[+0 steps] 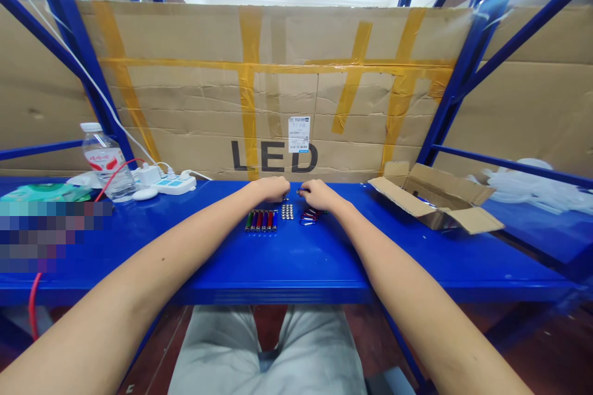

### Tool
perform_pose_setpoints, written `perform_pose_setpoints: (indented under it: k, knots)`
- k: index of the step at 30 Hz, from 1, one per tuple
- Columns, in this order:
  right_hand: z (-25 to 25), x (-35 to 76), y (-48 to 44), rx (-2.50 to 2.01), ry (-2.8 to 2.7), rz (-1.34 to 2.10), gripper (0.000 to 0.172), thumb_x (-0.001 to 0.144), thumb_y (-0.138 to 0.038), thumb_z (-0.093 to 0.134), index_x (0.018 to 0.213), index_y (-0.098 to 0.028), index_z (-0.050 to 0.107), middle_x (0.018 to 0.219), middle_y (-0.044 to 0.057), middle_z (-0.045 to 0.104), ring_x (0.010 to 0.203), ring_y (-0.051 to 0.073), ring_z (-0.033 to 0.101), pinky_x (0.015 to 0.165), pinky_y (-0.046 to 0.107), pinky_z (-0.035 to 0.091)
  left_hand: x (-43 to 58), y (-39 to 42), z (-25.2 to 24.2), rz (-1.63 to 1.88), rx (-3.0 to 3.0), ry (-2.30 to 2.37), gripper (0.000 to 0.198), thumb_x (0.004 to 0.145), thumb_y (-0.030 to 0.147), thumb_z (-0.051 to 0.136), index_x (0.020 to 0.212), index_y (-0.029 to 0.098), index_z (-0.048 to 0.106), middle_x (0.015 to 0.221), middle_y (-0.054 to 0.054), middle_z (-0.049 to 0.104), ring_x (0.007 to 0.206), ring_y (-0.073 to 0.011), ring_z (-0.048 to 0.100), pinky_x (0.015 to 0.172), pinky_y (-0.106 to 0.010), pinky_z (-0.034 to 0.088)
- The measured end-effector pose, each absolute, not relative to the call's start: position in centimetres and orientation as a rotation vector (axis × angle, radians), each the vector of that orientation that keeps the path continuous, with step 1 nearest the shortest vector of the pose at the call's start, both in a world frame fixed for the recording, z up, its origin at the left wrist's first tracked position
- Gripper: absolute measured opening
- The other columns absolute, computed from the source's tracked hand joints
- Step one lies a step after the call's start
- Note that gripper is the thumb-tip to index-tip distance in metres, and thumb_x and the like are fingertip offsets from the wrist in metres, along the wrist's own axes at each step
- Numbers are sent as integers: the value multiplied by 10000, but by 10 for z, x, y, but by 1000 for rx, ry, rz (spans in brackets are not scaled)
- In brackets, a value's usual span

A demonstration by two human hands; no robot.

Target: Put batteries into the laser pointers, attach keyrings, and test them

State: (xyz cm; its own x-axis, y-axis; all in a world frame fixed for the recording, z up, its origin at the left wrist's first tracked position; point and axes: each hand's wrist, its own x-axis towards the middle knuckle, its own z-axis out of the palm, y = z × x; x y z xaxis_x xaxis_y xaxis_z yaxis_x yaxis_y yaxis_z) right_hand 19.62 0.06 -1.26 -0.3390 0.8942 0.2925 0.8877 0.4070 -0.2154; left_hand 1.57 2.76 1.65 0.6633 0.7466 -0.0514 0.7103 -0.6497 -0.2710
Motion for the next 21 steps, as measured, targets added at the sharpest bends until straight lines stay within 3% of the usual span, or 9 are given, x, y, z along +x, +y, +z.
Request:
perform_pose_setpoints:
  k: [15, 21]
  knots:
    - [-10, 195, -4, -1518, -2308, 54, 229, 935, -246, 517, 825, -153, 695, 950, 128, 747, 835, 209, 638, 659, 266, 371, 8, 34, 14, 229, -2652, -1218, 241, 752, 147, 586, 930, 152, 749, 984, -159, 705, 812, -246, 660, 679, -307, 448]
    - [-8, 193, -6, -1375, -2210, 255, 225, 974, -161, 435, 845, -173, 619, 976, 78, 757, 914, 186, 656, 777, 253, 421, -5, 50, 8, -114, -2745, -1279, 264, 739, 138, 590, 975, 165, 705, 997, -123, 713, 906, -238, 645, 751, -296, 447]
